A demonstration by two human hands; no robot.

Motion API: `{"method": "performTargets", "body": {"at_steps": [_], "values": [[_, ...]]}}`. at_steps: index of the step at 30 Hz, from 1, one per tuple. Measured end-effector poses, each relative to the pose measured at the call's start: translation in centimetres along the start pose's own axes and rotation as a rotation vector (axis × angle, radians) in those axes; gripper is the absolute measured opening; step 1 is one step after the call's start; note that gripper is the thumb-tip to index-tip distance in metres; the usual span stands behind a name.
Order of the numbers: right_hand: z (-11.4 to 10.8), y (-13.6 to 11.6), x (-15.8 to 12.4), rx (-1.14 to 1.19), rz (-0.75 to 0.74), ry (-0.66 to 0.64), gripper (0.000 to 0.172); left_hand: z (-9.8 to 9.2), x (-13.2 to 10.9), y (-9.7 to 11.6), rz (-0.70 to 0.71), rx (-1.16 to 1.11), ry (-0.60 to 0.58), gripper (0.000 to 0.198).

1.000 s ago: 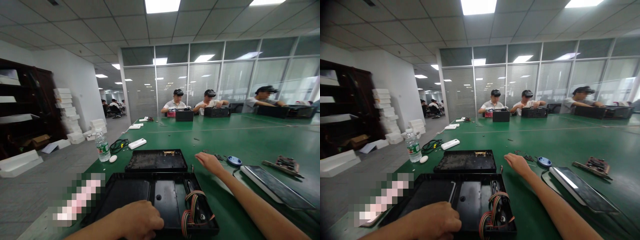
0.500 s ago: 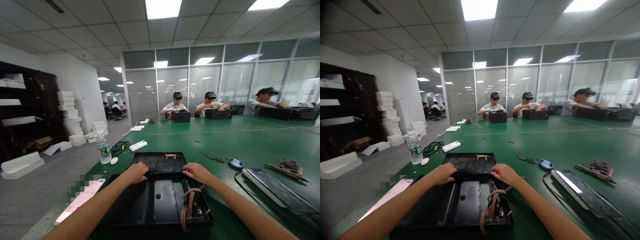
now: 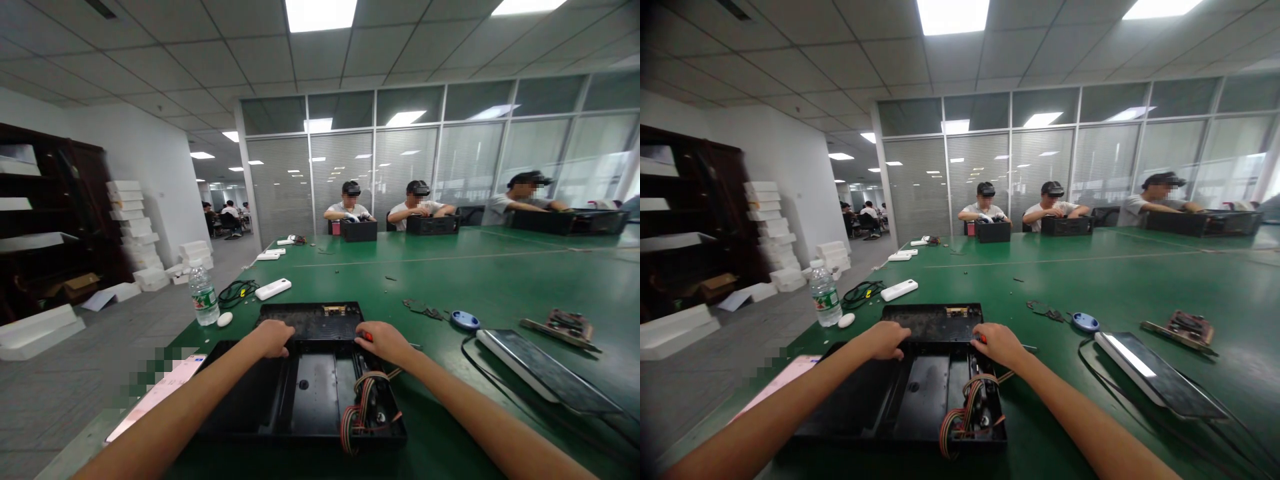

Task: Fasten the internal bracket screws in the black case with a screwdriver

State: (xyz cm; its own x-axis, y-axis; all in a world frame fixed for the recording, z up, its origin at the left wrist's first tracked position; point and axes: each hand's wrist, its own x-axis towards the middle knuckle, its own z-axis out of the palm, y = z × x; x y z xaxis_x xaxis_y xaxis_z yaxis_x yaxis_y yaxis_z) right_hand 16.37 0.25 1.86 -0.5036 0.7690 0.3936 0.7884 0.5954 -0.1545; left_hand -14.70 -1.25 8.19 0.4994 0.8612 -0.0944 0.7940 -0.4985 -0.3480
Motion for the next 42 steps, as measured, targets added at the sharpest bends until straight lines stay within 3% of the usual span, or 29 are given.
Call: {"method": "performTargets", "body": {"at_steps": [3, 6, 8, 10, 16, 22, 25, 30, 35, 42], "values": [[0.3, 0.0, 0.1, 0.011, -0.015, 0.008, 0.023, -0.2, 0.0, 0.9, -0.005, 0.03, 0.031, 0.041], [0.4, 0.1, 0.1, 0.031, -0.027, 0.055, 0.023, -0.1, 0.4, 1.6, 0.216, 0.037, 0.228, 0.044], [0.2, 0.0, 0.0, 0.039, -0.011, 0.12, 0.025, 0.2, 0.7, 2.1, 0.401, 0.069, 0.35, 0.027], [-0.1, -0.2, -0.2, 0.032, 0.006, 0.184, 0.025, 0.5, 0.9, 2.7, 0.507, 0.121, 0.398, 0.003], [-0.8, -0.6, -1.0, -0.001, -0.054, 0.229, 0.019, 1.0, 0.4, 3.4, 0.632, 0.209, 0.509, 0.021], [0.1, 0.4, -1.1, -0.028, -0.076, 0.22, 0.017, 0.6, 0.5, 2.9, 0.639, 0.183, 0.582, 0.013], [0.2, 1.1, -0.9, 0.008, -0.041, 0.32, 0.017, -0.2, 1.8, 3.5, 0.579, 0.13, 0.582, 0.008], [-0.2, 2.0, -1.1, 0.075, -0.046, 0.479, 0.027, -1.4, 5.2, 6.3, 0.507, -0.04, 0.55, 0.007], [-0.4, 2.7, -1.7, -0.055, -0.211, 0.35, 0.034, -1.1, 7.8, 8.6, 0.505, -0.262, 0.522, 0.011], [0.0, 3.0, -1.7, -0.171, -0.127, 0.314, 0.042, 0.4, 8.0, 10.2, 0.53, -0.505, 0.538, 0.008]]}}
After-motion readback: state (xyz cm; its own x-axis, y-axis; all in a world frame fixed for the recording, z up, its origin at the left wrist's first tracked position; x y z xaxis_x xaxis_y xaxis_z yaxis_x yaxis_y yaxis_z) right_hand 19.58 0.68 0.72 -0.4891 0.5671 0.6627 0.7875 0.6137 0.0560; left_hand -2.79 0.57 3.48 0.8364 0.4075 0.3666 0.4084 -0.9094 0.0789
